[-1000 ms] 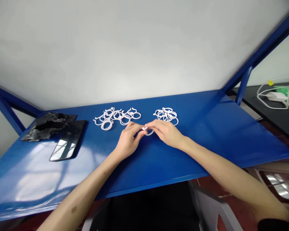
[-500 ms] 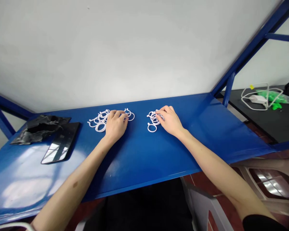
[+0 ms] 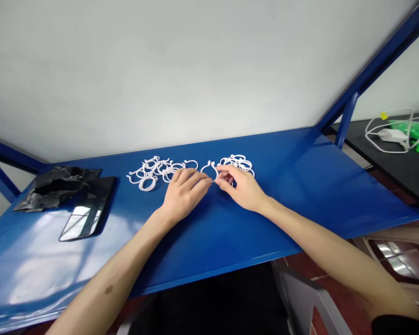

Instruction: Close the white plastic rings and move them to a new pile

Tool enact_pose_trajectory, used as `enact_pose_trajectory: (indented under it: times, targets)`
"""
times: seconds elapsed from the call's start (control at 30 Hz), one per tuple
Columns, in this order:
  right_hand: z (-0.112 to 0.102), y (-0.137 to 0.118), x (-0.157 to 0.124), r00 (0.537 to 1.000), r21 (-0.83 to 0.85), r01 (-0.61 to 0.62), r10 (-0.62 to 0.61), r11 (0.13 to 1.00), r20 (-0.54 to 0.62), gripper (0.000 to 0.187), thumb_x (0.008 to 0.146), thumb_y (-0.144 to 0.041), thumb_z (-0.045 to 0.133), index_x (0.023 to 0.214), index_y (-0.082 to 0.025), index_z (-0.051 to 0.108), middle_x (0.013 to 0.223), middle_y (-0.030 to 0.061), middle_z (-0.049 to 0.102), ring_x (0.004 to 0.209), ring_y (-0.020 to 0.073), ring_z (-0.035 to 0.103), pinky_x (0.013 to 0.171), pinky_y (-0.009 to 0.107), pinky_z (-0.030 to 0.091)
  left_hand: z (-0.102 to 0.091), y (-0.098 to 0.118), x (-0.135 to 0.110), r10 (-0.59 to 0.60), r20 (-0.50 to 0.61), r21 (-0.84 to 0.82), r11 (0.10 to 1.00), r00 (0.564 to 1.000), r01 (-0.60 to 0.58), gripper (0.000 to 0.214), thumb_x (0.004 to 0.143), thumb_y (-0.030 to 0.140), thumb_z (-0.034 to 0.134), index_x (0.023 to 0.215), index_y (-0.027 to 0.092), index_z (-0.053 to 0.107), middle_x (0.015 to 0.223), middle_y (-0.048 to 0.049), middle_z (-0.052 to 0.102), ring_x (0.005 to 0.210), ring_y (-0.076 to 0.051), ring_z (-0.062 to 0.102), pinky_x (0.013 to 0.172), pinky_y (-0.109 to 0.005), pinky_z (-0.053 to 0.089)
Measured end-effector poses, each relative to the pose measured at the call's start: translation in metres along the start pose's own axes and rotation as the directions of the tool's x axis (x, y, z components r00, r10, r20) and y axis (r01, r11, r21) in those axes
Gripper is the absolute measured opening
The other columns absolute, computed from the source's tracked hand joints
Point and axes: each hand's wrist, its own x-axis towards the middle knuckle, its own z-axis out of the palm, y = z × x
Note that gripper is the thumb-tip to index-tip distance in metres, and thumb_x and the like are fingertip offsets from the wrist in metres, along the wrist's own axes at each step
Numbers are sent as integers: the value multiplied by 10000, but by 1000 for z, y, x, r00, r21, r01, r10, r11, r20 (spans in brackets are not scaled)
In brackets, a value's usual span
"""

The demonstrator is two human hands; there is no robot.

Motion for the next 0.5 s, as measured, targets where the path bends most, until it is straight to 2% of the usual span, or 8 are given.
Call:
enact_pose_trajectory:
  times: [0.07,0.13,0.2,0.27,0.3,0.37,0.43,0.5]
  targets:
    - [4,-3,-2,1000,21,-2,2,1000,-14,194,1006,-331,559,1163,-226,602,944,26,729,825,170,702,771,324,576,-1,5,1,41,-1,-24,999,999,-41,123,932,143,663,1026,223,653,990,-12,760,937,-201,611,829,-354,454]
    - [6,-3,-4,999,17,9,-8,1000,-52,159,1005,-302,548,1137,-227,593,909,14,730,802,162,709,759,310,572,0,9,0,29,-16,-69,997,999,-30,163,928,148,673,1071,219,640,1020,-29,740,928,-194,621,819,-344,481]
    - [5,-2,-4,996,13,19,-18,1000,-87,166,1000,-270,545,1158,-230,574,868,-3,727,769,152,707,748,298,569,1,12,0,-85,-79,-154,985,993,72,242,921,186,695,1148,206,613,1093,-72,698,951,-192,635,809,-332,518]
    - [3,-1,-3,994,-4,29,-30,1000,-106,200,990,-255,558,1188,-232,557,836,-16,721,746,148,702,730,290,568,1,17,0,-288,-101,-283,926,952,250,283,929,228,687,1194,198,591,1139,-101,661,944,-179,649,783,-314,542]
    - [2,-1,-3,994,-16,37,-39,999,-105,216,985,-255,566,1199,-234,553,824,-20,718,739,148,701,719,287,568,0,19,1,-395,-59,-362,864,917,350,275,942,244,666,1202,197,589,1127,-98,664,915,-168,656,763,-302,546]
    - [0,-1,-4,995,-37,63,-65,997,-81,229,980,-251,572,1208,-235,556,821,-22,720,733,147,700,704,282,570,-1,23,4,-554,134,-509,673,822,536,238,979,277,600,1205,203,603,1052,-69,701,850,-149,667,738,-284,541]
    - [-1,-2,-4,994,-41,92,-95,995,-52,210,979,-239,567,1189,-234,574,843,-15,728,736,143,705,697,276,573,-1,25,6,-632,331,-593,437,700,676,234,991,327,565,1175,200,634,954,-44,724,811,-145,672,718,-270,533]
    - [0,-2,-5,994,-32,104,-105,994,-36,184,980,-227,558,1162,-231,592,879,-2,740,763,146,717,707,277,578,0,26,8,-686,435,-613,249,583,750,245,971,384,575,1093,193,669,889,-33,715,767,-141,656,674,-254,519]
